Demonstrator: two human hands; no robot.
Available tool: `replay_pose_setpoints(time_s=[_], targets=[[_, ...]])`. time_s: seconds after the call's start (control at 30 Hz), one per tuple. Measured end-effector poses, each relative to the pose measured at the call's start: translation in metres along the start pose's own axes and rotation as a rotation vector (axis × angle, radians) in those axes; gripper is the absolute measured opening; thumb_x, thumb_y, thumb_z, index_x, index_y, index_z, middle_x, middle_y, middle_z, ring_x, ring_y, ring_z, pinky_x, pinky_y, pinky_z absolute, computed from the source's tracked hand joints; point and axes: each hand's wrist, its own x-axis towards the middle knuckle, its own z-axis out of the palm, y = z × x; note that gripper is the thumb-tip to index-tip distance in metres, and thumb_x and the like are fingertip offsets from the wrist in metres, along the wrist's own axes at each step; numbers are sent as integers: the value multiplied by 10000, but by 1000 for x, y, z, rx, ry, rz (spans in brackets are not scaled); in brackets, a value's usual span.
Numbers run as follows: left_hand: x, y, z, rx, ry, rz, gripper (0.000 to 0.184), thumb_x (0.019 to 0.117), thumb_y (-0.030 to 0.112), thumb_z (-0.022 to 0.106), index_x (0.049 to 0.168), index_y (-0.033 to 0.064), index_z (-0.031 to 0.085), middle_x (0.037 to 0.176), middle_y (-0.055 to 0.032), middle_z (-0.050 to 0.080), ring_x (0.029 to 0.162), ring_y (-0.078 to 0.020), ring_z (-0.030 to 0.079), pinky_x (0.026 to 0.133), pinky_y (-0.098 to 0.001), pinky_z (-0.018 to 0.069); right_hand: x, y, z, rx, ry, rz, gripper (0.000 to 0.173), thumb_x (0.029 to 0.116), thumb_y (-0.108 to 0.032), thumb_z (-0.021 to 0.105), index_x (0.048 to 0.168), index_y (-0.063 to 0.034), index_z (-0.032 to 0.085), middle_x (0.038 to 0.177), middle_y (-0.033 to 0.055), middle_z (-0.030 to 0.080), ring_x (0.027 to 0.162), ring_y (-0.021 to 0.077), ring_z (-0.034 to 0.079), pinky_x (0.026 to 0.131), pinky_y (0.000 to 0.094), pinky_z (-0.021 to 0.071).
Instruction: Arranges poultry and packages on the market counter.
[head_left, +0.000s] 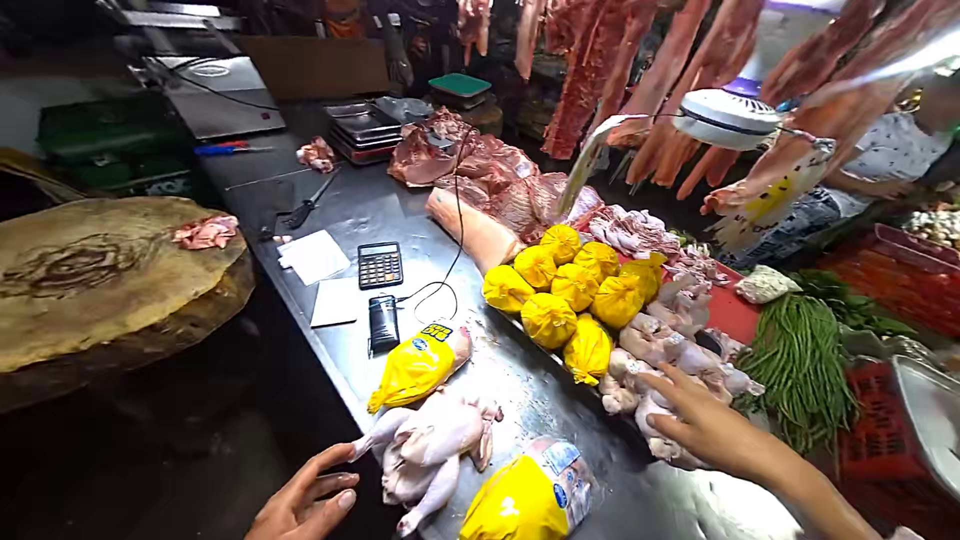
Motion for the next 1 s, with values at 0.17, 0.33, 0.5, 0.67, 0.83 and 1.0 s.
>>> replay_pose_setpoints(time_s=[0.17,0.33,0.5,0.67,0.83,1.0], targets=[[20,-16,-21,-40,-38,43,558,885,142,689,1402,-3,538,1391,-155,588,1078,-187,704,888,-345,613,-32,-79,43,-42,-178,-97,606,974,-335,685,1510,-104,519,1612,321,302,1431,537,381,1130,681,359],[47,-23,-76,-18,-76,155,556,913,229,697,1401,12,541,1359,-131,616,1052,-188,708,867,-358,620,-44,-110,84,17,-73,-54,603,956,-303,710,1485,-68,541,1584,348,332,1434,539,379,1144,667,358],[50,-53,-141,-19,-102,165,506,943,254,666,1389,41,560,1372,-102,622,1065,-221,712,852,-397,631,-74,-142,107,188,160,180,600,990,-331,624,1514,-76,483,1596,272,349,1374,425,489,1042,582,484],[45,-70,-166,-34,-92,67,414,941,213,637,1312,31,607,1284,-69,663,997,-184,726,810,-356,640,-97,-164,201,478,336,404,533,981,-161,649,1468,5,513,1481,281,490,1244,403,597,1006,526,533],[64,-53,-142,3,-179,29,382,945,165,613,1287,-6,618,1266,-117,671,1003,-215,723,838,-379,627,-47,-220,295,628,535,574,832,888,-368,768,1544,-2,408,1644,366,125,1503,533,230,1172,634,335],[83,-40,-97,163,-357,89,349,958,198,646,1278,59,658,1292,-90,661,1034,-156,705,860,-322,612,-20,-195,313,504,662,607,691,769,-218,837,1412,-144,594,1664,324,118,1463,592,258,1106,712,366]])
